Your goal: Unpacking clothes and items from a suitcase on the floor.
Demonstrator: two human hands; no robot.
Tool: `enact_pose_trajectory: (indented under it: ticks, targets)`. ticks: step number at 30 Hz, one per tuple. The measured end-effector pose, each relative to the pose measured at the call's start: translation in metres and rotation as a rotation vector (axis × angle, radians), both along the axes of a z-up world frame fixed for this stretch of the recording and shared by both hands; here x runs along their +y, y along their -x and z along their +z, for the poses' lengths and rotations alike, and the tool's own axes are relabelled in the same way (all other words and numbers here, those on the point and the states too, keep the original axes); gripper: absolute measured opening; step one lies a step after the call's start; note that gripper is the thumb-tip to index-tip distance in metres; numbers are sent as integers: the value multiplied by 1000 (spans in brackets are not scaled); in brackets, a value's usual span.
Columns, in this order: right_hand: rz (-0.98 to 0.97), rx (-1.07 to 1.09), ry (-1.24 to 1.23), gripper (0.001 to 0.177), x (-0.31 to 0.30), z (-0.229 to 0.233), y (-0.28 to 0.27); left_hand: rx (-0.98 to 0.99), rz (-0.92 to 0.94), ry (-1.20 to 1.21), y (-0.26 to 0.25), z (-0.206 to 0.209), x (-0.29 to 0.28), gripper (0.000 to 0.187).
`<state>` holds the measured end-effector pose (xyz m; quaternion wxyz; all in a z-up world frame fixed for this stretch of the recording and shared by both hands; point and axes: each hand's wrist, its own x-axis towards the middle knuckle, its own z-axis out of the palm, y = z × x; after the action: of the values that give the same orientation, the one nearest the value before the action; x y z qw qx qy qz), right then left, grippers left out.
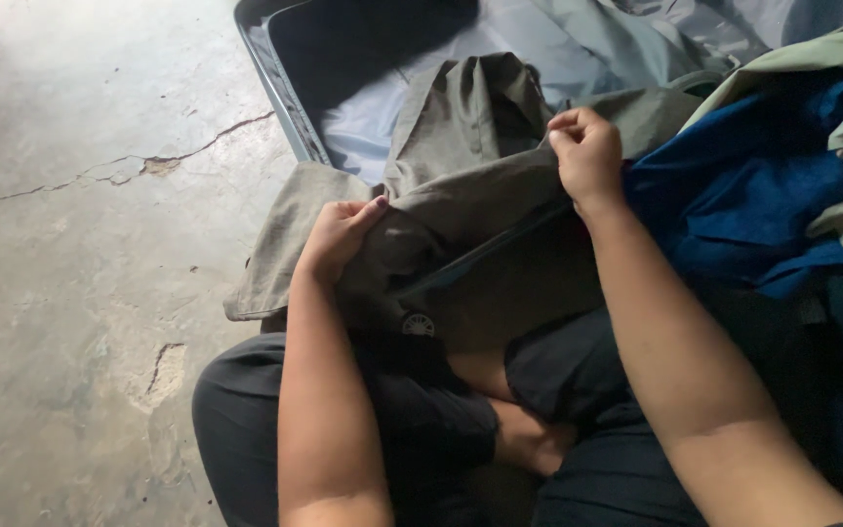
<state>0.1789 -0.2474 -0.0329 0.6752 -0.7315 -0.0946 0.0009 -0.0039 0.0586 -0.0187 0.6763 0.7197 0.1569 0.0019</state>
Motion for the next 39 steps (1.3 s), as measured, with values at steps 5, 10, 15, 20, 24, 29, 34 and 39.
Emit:
enact_pose_trajectory:
  ticks: [5, 10, 15, 20, 24, 29, 34, 39]
  targets:
    - [-32, -389, 228, 4, -13, 39, 24, -120, 175, -112, -4, -3, -1, 31]
    - [271, -682, 564, 21, -2, 38, 34, -410, 356, -501, -1, 6, -5, 25]
    - [144, -723, 617, 47, 6, -2, 18, -445, 273, -771, 11, 41, -20, 23]
    - [121, -740, 626, 33, 13, -25, 2, -396, 217, -810, 18, 54, -22, 26]
    - [78, -841, 635, 20, 10, -20, 1, -441, 243, -839, 14, 48, -19, 29]
    - [103, -792, 613, 12, -15, 34, 5, -452, 306, -829, 16, 55, -21, 31]
    - [27, -860, 540, 13, -24, 60, 22, -565, 403, -1031, 12, 55, -28, 24]
    - [271, -378, 571, 9, -13, 63, 25, -356, 561, -1202, 16, 49, -36, 22]
